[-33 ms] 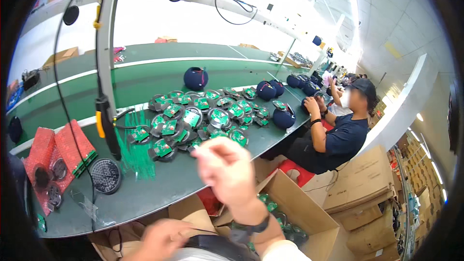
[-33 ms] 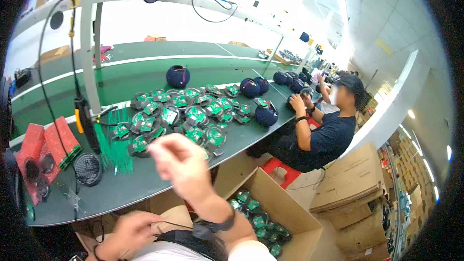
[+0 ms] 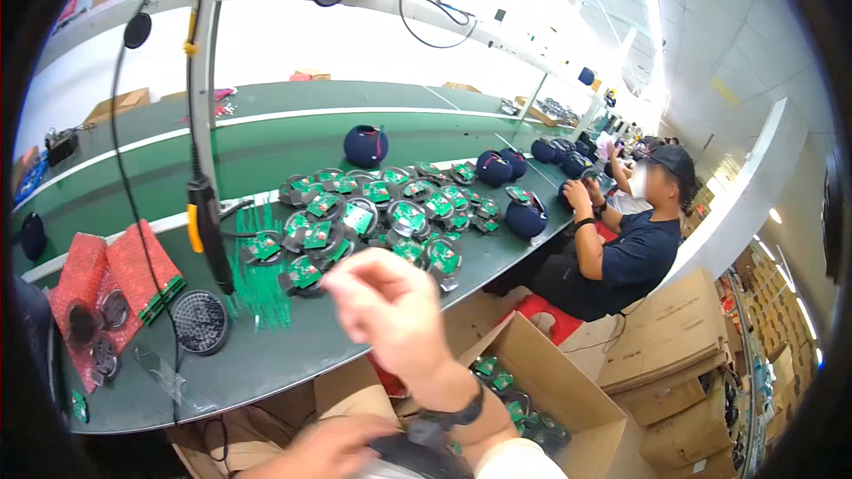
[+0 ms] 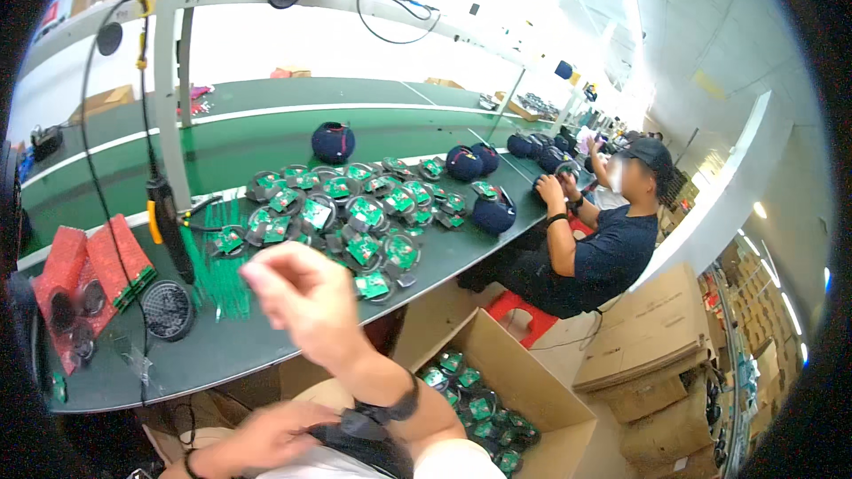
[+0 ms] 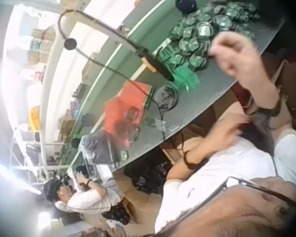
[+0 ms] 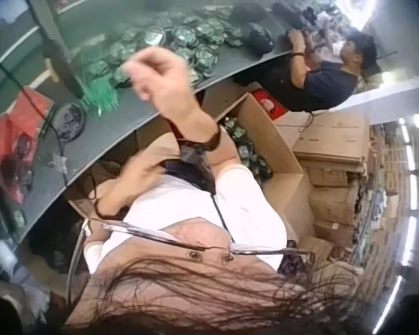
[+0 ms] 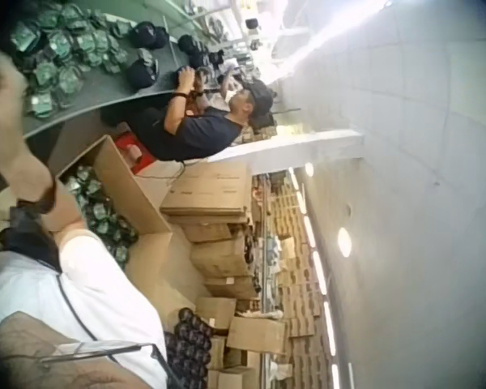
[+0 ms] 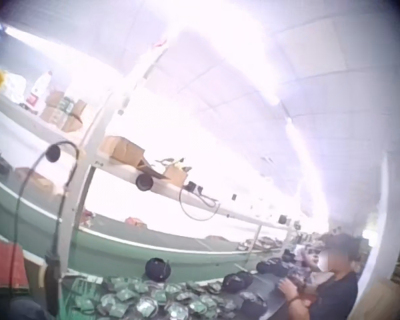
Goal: Manually assemble and secure electronic circuit boards into plastic housings using an electric screwdriver.
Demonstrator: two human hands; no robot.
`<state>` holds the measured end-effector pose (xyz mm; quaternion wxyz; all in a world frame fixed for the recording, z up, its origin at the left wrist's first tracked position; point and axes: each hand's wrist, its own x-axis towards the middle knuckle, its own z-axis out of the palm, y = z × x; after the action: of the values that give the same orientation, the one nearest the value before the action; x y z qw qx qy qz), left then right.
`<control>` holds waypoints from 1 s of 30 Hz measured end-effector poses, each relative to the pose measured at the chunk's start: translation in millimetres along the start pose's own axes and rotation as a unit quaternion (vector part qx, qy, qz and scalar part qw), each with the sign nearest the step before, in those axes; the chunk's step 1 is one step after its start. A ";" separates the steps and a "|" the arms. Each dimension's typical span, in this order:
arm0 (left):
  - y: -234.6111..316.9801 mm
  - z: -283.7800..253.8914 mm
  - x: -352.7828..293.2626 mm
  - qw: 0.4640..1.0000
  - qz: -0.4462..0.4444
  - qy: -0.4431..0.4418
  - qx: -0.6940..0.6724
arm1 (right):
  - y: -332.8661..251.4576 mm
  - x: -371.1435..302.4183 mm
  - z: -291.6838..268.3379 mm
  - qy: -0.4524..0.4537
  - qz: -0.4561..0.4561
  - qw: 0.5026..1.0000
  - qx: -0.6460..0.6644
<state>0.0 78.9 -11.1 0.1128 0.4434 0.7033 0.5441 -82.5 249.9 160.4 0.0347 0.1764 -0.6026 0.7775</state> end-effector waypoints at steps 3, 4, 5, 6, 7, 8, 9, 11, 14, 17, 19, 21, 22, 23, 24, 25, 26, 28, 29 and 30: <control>-19.1 37.5 20.2 0.957 0.104 -0.253 -0.098 | 14.4 18.1 43.9 -0.093 -0.016 0.995 0.036; -26.6 39.4 16.4 0.955 0.105 -0.263 -0.087 | 17.8 15.4 45.1 -0.104 -0.029 0.994 -0.006; -31.4 37.7 6.4 0.952 0.071 -0.291 -0.057 | 23.1 10.4 43.3 -0.128 -0.026 0.991 -0.036; -37.1 29.7 -2.3 0.970 0.063 -0.233 -0.035 | 29.9 0.8 38.0 -0.104 -0.038 0.991 -0.080; -39.0 16.3 -17.4 0.975 -0.013 -0.221 0.026 | 39.4 -10.7 31.7 -0.087 0.008 0.993 -0.081; -34.9 1.8 -37.5 0.991 -0.047 -0.116 0.043 | 50.4 -24.8 25.0 -0.058 0.026 0.995 -0.082; -30.0 -13.3 -52.5 0.995 -0.077 -0.045 0.051 | 62.6 -36.8 16.3 -0.033 0.042 0.997 -0.060; -15.3 -45.5 -87.1 0.985 -0.142 0.047 0.088 | 100.9 -59.7 7.0 0.032 0.065 0.996 -0.043; 14.1 -78.1 -133.2 0.943 -0.179 0.252 0.125 | 145.7 -88.9 -8.6 0.000 0.201 0.977 -0.071; 33.7 -96.7 -171.3 0.856 -0.242 0.419 0.182 | 168.6 -99.4 -20.0 0.005 0.176 0.974 -0.145; 38.6 -111.0 -200.4 0.769 -0.259 0.543 0.216 | 167.0 -90.4 -28.5 -0.016 0.124 0.974 -0.187; 35.5 -132.9 -236.4 0.641 -0.337 0.597 0.344 | 159.4 -79.9 -32.1 -0.045 0.088 0.976 -0.195; 32.8 -144.8 -255.1 0.567 -0.385 0.604 0.407 | 155.9 -73.9 -32.3 -0.053 0.079 0.977 -0.189; 29.1 -157.1 -274.2 0.485 -0.428 0.599 0.472 | 152.2 -68.6 -30.8 -0.062 0.069 0.972 -0.218; 25.2 -168.5 -292.8 0.422 -0.439 0.608 0.510 | 149.4 -64.2 -28.0 -0.068 0.068 0.970 -0.221; 21.5 -177.4 -309.6 0.355 -0.447 0.607 0.552 | 146.8 -61.1 -24.8 -0.074 0.067 0.969 -0.225; 19.4 -183.7 -324.4 0.364 -0.470 0.598 0.537 | 145.9 -58.8 -20.7 -0.074 0.067 0.969 -0.225; 20.8 -190.6 -343.4 0.415 -0.513 0.569 0.490 | 144.4 -55.7 -14.1 -0.097 0.063 0.970 -0.212; 22.8 -190.7 -344.8 0.413 -0.480 0.571 0.523 | 144.4 -53.8 -11.4 -0.094 0.062 0.971 -0.211; 26.3 -187.7 -341.8 0.427 -0.464 0.584 0.511 | 143.9 -53.0 -9.4 -0.111 0.071 0.969 -0.209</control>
<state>91.5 -300.8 -27.3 -0.3368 -0.3971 0.8500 0.0803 -73.4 228.2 8.6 -0.0510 0.2072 -0.7630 0.6102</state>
